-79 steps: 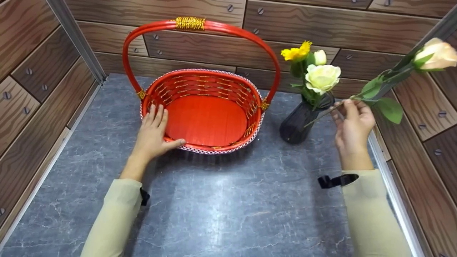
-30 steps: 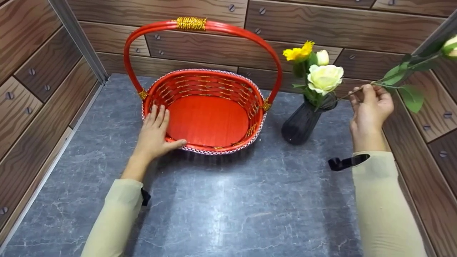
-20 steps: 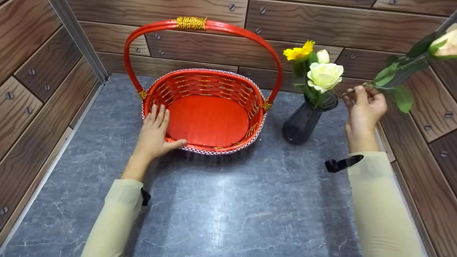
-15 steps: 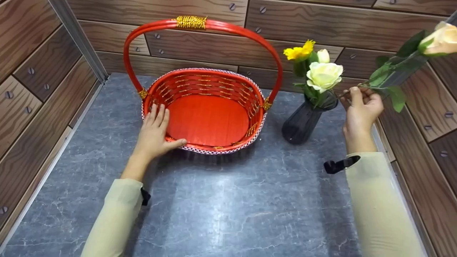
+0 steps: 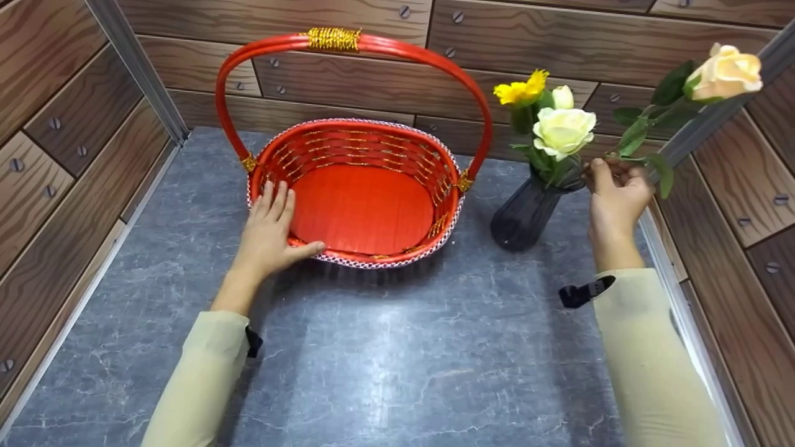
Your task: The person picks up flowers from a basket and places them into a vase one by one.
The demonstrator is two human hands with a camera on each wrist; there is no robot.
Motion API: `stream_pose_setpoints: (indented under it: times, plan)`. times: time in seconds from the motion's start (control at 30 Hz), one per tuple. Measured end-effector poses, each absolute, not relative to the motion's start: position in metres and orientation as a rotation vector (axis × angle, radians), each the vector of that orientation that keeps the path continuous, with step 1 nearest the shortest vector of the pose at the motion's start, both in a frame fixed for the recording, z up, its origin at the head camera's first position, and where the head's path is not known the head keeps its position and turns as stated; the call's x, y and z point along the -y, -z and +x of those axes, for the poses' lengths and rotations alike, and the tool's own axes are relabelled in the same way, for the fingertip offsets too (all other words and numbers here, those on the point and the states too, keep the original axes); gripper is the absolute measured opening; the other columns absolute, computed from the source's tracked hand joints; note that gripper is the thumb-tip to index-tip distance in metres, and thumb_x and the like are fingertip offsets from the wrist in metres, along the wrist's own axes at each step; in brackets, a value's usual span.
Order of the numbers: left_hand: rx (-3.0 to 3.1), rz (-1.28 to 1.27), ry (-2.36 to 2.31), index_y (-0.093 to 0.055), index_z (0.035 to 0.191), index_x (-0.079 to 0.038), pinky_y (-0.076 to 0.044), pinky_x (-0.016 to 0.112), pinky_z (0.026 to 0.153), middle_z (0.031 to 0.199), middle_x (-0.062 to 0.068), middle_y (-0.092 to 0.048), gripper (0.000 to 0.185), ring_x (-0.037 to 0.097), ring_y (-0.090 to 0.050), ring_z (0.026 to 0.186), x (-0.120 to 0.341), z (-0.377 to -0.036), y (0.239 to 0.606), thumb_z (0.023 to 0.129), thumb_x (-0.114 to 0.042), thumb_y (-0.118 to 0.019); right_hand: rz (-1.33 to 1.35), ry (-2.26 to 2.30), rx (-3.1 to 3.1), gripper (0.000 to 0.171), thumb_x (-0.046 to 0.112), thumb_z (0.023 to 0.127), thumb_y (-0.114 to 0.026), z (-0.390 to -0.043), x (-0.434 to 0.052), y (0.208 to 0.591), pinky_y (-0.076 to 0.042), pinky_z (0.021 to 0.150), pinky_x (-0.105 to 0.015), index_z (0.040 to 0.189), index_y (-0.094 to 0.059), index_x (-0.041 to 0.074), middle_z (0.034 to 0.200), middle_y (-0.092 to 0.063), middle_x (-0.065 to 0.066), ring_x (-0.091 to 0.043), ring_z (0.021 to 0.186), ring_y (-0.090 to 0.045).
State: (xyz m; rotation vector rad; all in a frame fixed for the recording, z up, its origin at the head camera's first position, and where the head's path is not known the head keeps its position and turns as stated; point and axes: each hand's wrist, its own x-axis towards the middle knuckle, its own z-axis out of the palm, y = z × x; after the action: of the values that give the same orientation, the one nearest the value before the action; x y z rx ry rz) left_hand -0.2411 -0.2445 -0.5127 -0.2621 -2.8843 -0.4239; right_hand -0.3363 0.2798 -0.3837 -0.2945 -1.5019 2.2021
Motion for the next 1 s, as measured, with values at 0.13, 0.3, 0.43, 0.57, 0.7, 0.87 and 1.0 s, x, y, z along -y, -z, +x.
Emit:
stream_pose_setpoints:
  times: [0.13,0.3,0.43,0.57,0.7,0.87,1.0]
  plan:
    - [2.890,-0.265,0.425,-0.017,0.158,-0.002,-0.004,0.054,0.124,0.167,0.015,-0.006,0.118,0.036,0.004,0.154,0.244,-0.241,0.513,0.079,-0.080,-0.057,-0.295,-2.159,1.564,0.019,-0.001,0.087,-0.072,-0.334,-0.280,0.386,-0.059,0.079,-0.025,0.101,-0.059,0.002,0.094,-0.063,-0.009,-0.017,0.083,-0.068]
    - [2.895,-0.259,0.423,-0.016,0.158,-0.002,-0.004,0.054,0.124,0.167,0.016,-0.007,0.119,0.036,0.004,0.154,0.245,-0.241,0.514,0.078,-0.081,-0.057,-0.326,-2.132,1.633,0.022,0.001,0.085,-0.076,-0.332,-0.280,0.385,-0.058,0.077,-0.022,0.100,-0.060,0.003,0.089,-0.064,-0.007,-0.014,0.080,-0.068]
    - [2.900,-0.254,0.423,-0.016,0.159,-0.003,-0.003,0.053,0.124,0.167,0.014,-0.005,0.119,0.036,0.005,0.154,0.244,-0.241,0.514,0.078,-0.082,-0.055,-0.353,-2.122,1.678,0.025,0.006,0.084,-0.079,-0.329,-0.281,0.383,-0.058,0.078,-0.022,0.099,-0.060,0.003,0.088,-0.064,-0.006,-0.014,0.079,-0.068]
    - [2.900,-0.263,0.429,-0.016,0.159,-0.003,-0.003,0.053,0.124,0.167,0.014,-0.005,0.119,0.036,0.005,0.154,0.244,-0.241,0.515,0.079,-0.082,-0.054,-0.408,-2.209,1.647,0.026,0.004,0.082,-0.080,-0.327,-0.284,0.376,-0.058,0.084,-0.027,0.100,-0.061,0.002,0.094,-0.062,-0.009,-0.017,0.084,-0.068]
    - [2.885,-0.263,0.439,-0.017,0.158,-0.002,-0.004,0.054,0.124,0.167,0.016,-0.007,0.117,0.037,0.003,0.154,0.244,-0.241,0.515,0.079,-0.079,-0.057,-0.471,-2.294,1.648,0.026,0.001,0.079,-0.081,-0.327,-0.289,0.367,-0.060,0.081,-0.029,0.098,-0.064,-0.001,0.096,-0.064,-0.008,-0.018,0.082,-0.072]
    - [2.889,-0.264,0.435,-0.016,0.158,-0.003,-0.004,0.054,0.124,0.167,0.015,-0.007,0.118,0.037,0.003,0.154,0.244,-0.241,0.514,0.079,-0.080,-0.057,-0.471,-2.245,1.897,0.015,0.009,0.083,-0.079,-0.327,-0.299,0.362,-0.059,0.063,-0.023,0.089,-0.068,0.001,0.080,-0.071,-0.002,-0.012,0.063,-0.070]
    - [2.888,-0.267,0.426,-0.016,0.158,-0.003,-0.004,0.055,0.123,0.167,0.015,-0.006,0.118,0.037,0.002,0.154,0.245,-0.241,0.513,0.079,-0.080,-0.056,-0.432,-2.238,2.090,0.015,0.017,0.087,-0.077,-0.324,-0.305,0.359,-0.057,0.057,-0.021,0.087,-0.069,0.004,0.069,-0.072,-0.003,-0.009,0.056,-0.068]
